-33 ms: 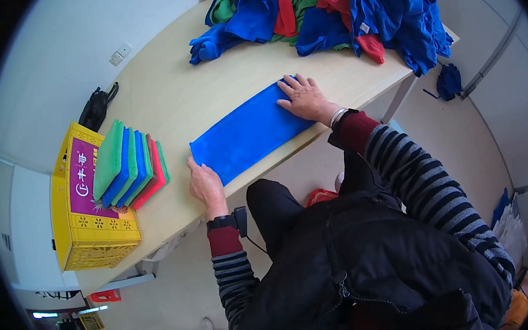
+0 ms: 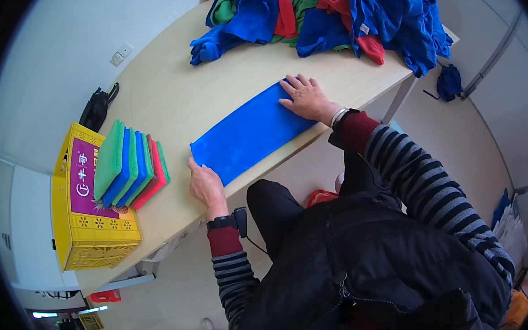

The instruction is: The person folds a blue cloth and places it on a stack, then takes a green cloth from a pile, unfolds it, and folds it into a square to add to the stack. Finally, they take another blue cloth from the pile, unfold it, and fold it into a square.

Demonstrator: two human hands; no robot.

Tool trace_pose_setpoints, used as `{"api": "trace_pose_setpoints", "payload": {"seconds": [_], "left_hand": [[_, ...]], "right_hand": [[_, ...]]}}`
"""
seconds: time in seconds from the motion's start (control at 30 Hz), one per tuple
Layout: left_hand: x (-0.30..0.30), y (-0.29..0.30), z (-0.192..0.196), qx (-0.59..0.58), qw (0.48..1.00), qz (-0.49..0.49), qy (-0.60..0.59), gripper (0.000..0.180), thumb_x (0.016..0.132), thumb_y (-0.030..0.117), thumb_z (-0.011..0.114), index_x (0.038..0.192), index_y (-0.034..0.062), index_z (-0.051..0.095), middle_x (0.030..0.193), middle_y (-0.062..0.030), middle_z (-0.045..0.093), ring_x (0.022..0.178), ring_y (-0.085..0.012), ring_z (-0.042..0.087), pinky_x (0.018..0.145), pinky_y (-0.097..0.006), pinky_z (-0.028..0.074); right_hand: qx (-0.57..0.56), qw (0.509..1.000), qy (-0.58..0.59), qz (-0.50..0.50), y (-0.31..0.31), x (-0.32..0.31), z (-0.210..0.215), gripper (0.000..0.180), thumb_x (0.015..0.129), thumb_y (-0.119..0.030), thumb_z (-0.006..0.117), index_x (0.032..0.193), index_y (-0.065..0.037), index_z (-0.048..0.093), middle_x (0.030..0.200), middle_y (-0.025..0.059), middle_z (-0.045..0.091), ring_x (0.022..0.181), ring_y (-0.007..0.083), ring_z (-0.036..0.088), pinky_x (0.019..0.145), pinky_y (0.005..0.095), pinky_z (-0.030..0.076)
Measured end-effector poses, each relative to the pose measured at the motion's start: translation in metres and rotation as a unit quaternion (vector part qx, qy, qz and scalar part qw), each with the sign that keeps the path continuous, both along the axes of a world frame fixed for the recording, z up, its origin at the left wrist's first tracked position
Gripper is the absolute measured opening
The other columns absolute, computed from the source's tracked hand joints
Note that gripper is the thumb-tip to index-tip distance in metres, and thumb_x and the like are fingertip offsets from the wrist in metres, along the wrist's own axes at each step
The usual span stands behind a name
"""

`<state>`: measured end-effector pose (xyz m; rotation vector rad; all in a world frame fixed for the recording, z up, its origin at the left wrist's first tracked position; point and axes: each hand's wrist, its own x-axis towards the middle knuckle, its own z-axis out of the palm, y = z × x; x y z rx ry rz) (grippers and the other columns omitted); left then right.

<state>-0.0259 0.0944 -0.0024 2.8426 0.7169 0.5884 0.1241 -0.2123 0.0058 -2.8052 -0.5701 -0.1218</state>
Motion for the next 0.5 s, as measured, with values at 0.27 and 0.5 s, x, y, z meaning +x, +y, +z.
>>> {"api": "trace_pose_setpoints", "payload": {"seconds": [0.27, 0.5], "left_hand": [[0.02, -0.049, 0.023, 0.146, 0.948, -0.281, -0.03, 0.049, 0.1, 0.028, 0.053, 0.144, 0.0078, 0.046, 0.148, -0.018, 0.047, 0.139, -0.0338, 0.042, 0.113, -0.051, 0.033], [0.03, -0.025, -0.002, 0.049, 0.968, -0.221, 0.11, 0.061, 0.103, 0.049, 0.039, 0.155, 0.0163, 0.035, 0.162, -0.0144, 0.029, 0.15, -0.0328, 0.023, 0.12, -0.055, 0.018]], "right_hand": [[-0.011, 0.987, -0.088, 0.134, 0.064, -0.056, 0.005, 0.062, 0.101, -0.051, 0.045, 0.15, -0.013, 0.043, 0.157, 0.0135, 0.037, 0.148, 0.0369, 0.028, 0.119, 0.0551, 0.023], [-0.028, 0.99, -0.068, 0.119, 0.039, -0.032, 0.0, 0.06, 0.103, -0.05, 0.04, 0.152, -0.016, 0.041, 0.158, 0.0125, 0.037, 0.148, 0.035, 0.028, 0.12, 0.054, 0.02]]}}
